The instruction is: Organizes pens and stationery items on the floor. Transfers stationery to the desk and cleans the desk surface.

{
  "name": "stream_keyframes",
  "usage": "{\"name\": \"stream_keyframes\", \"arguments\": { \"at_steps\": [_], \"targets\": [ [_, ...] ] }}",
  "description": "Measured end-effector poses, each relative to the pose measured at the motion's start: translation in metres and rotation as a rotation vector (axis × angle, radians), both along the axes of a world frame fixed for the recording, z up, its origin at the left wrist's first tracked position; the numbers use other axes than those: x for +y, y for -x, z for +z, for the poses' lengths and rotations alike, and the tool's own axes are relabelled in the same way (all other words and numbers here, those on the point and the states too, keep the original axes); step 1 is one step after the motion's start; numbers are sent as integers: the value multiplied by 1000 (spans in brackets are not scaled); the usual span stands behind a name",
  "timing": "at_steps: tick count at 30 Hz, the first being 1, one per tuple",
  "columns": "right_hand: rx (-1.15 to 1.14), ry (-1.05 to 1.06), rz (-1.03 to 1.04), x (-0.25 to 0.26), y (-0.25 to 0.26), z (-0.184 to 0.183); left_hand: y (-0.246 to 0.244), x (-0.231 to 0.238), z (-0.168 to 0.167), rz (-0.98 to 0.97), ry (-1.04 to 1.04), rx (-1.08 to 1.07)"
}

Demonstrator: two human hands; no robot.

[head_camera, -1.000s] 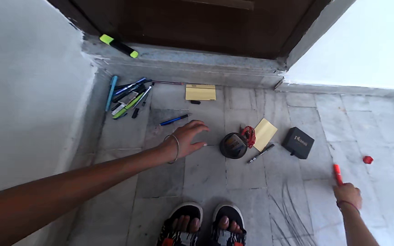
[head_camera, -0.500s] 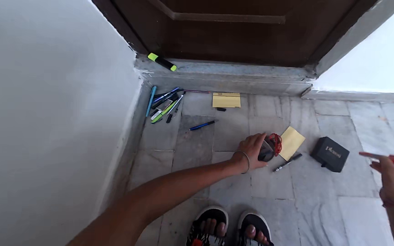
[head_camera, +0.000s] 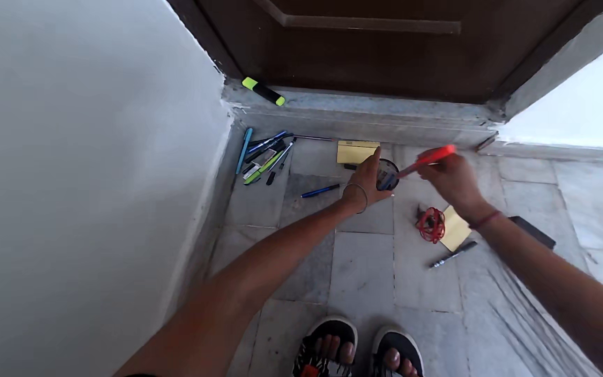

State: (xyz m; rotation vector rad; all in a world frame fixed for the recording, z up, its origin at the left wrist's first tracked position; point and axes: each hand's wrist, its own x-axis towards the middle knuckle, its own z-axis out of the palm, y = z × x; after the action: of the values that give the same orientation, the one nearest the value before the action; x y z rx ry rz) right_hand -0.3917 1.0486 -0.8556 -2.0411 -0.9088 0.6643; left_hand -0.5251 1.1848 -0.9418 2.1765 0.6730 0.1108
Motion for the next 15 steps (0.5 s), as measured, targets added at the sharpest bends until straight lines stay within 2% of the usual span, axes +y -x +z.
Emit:
{"name": "stream_keyframes", "arguments": {
  "at_steps": [5,8,11,15],
  "targets": [
    [-65,183,145,49,26,-36,32,-12,-17,186,11,-133],
    [-106,248,229,60,30,-56,69,-35,-19,216,14,-72],
    [-83,202,240,50,23,-54,122,-74,-24,-7,15,12],
    [-131,211,140,-8,-8,-26,205,-122,-31,-539,21,-105]
  ]
}}
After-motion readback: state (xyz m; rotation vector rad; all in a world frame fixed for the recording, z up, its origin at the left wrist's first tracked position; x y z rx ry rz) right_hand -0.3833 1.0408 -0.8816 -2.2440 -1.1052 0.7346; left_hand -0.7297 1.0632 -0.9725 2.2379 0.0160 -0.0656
